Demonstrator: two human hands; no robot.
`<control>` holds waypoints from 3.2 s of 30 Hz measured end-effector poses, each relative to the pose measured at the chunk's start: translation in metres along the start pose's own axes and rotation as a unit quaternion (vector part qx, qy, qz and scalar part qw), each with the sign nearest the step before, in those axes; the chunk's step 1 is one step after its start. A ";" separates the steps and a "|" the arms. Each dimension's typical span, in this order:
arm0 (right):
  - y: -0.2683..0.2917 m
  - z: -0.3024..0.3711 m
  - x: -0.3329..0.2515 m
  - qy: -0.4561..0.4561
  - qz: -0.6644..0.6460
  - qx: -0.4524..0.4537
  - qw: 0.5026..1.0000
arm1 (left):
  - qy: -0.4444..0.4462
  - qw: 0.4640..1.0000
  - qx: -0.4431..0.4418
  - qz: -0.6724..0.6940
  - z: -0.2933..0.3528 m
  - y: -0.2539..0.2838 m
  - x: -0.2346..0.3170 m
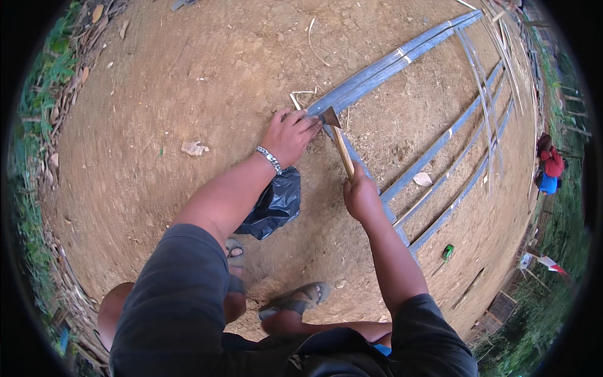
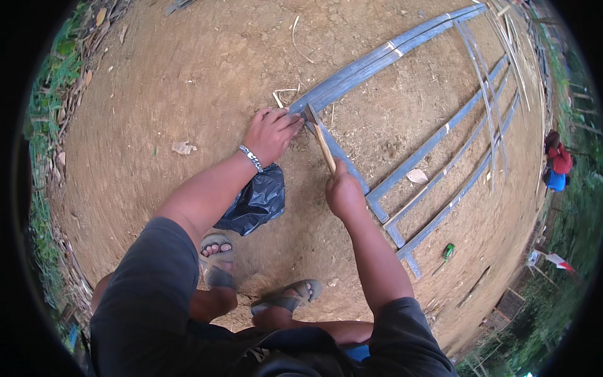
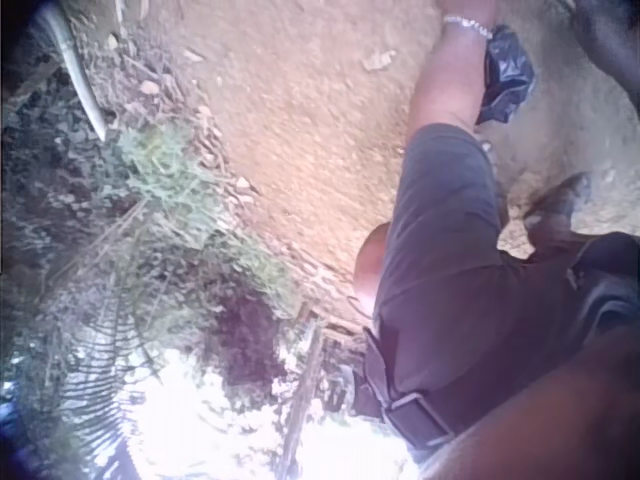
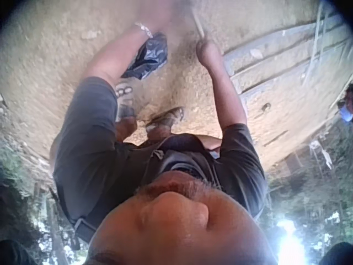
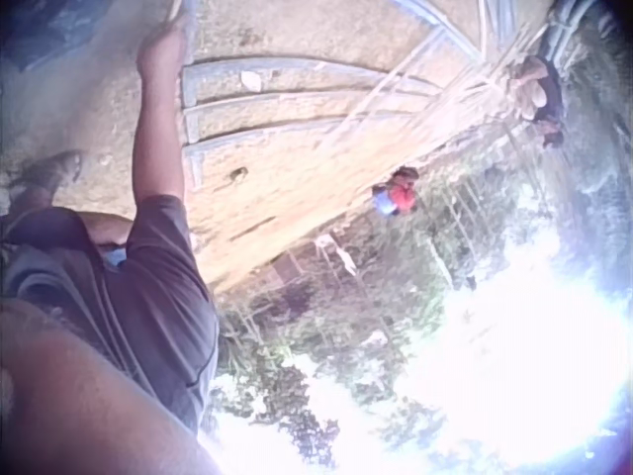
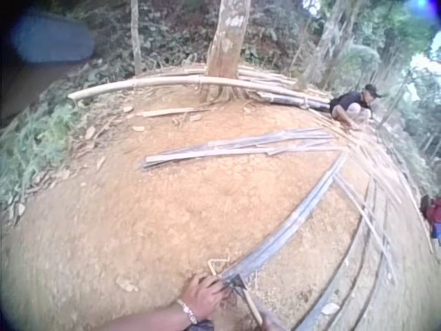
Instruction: The person assembles a bamboo frame on the ground, using a hammer to drive nails into the joints and a tape measure to verify dimensions. They handle multiple bamboo strips, aligning them into a grid structure and securing them with nails.
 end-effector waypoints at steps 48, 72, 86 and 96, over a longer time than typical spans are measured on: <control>0.061 0.070 0.188 -0.277 -0.259 0.333 0.863 | -0.130 0.745 -0.569 0.323 0.128 0.167 0.207; 0.046 0.185 0.231 -0.357 -0.208 0.530 0.740 | -0.141 0.731 -0.595 0.304 0.118 0.157 0.212; 0.014 0.181 0.256 -0.359 -0.303 0.473 0.746 | -0.138 0.723 -0.604 0.307 0.120 0.150 0.210; 0.002 0.187 0.266 -0.346 -0.313 0.474 0.746 | -0.130 0.728 -0.602 0.300 0.124 0.151 0.208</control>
Point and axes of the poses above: each hand's wrist, its own z-axis away from the middle knuckle, its own y-axis out of the back of the hand, x = y × z, the point moved 10 cm from there along -z, towards the middle knuckle, and after that the axes turned 10 degrees about -z, right-handed, at the moved point
